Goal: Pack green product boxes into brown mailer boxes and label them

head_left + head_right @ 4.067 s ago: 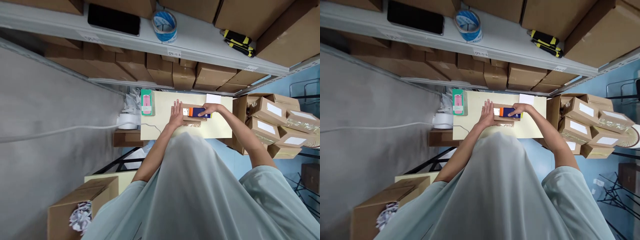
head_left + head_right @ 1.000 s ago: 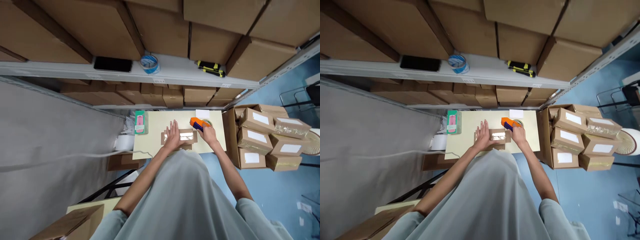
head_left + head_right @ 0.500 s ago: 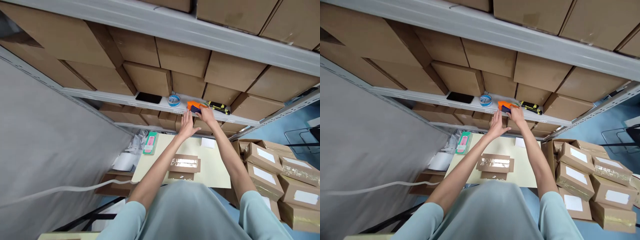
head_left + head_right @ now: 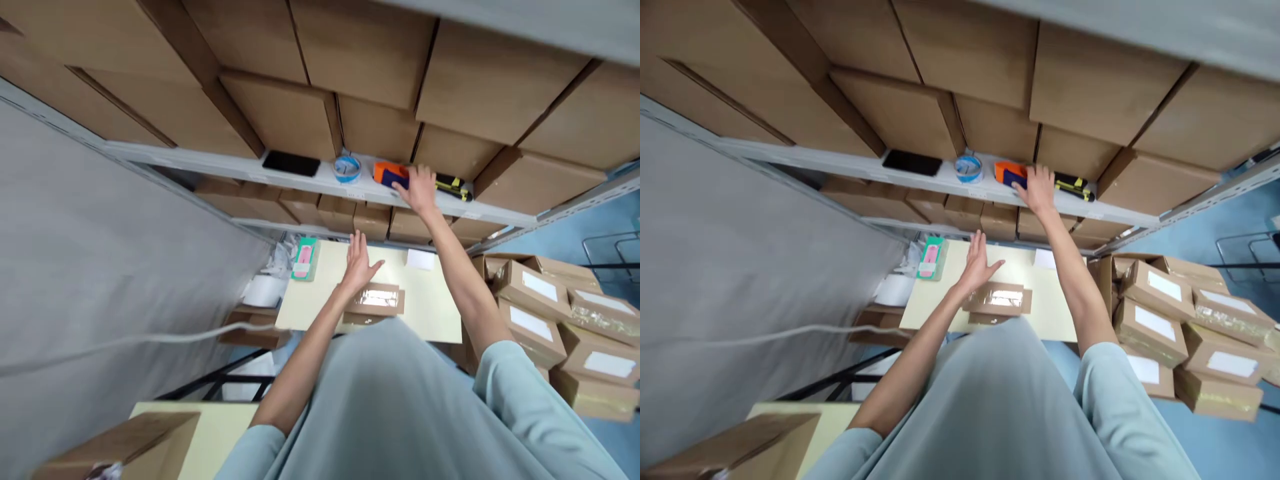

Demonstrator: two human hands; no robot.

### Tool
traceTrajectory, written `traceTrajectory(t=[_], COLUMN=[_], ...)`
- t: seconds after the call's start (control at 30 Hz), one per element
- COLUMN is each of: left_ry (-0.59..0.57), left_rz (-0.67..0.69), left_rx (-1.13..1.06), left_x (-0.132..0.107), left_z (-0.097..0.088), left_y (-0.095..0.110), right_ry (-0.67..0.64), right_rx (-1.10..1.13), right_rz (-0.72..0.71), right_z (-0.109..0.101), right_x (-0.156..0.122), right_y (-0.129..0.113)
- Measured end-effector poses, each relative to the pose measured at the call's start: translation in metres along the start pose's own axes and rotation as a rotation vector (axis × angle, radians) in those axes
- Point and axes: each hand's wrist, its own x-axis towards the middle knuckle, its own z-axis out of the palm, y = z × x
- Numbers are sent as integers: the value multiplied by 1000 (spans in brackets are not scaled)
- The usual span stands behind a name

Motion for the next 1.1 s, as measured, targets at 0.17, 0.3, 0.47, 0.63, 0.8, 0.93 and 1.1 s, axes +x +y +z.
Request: traceTrajectory(t=[0.17, 0.3, 0.47, 0.63, 0.8, 0.93, 1.1], left_ry=[-60, -260, -512, -573, -511, -380, -223], left_rz=[-130, -117, 108, 143, 52, -97, -265], left_rx=[20, 85, 212, 278, 211, 123, 34], left_x=[-84, -138, -154, -151, -155, -157, -147], left_z=[22, 49, 73, 81, 73, 66, 76], left_y=[-43, -45, -32, -38, -56, -69, -66], right_ry=[13, -261, -464, -477, -410, -426, -455], right_rx=[215, 377, 477, 443, 384, 469, 667], right_rz=[87, 214, 244, 215, 390, 565, 615], right_z=[49, 92, 130, 148, 163, 172, 176], right_x=[-155, -295, -365, -371, -376, -374, -370], right_y=[-11, -66, -101, -96, -93, -86, -82])
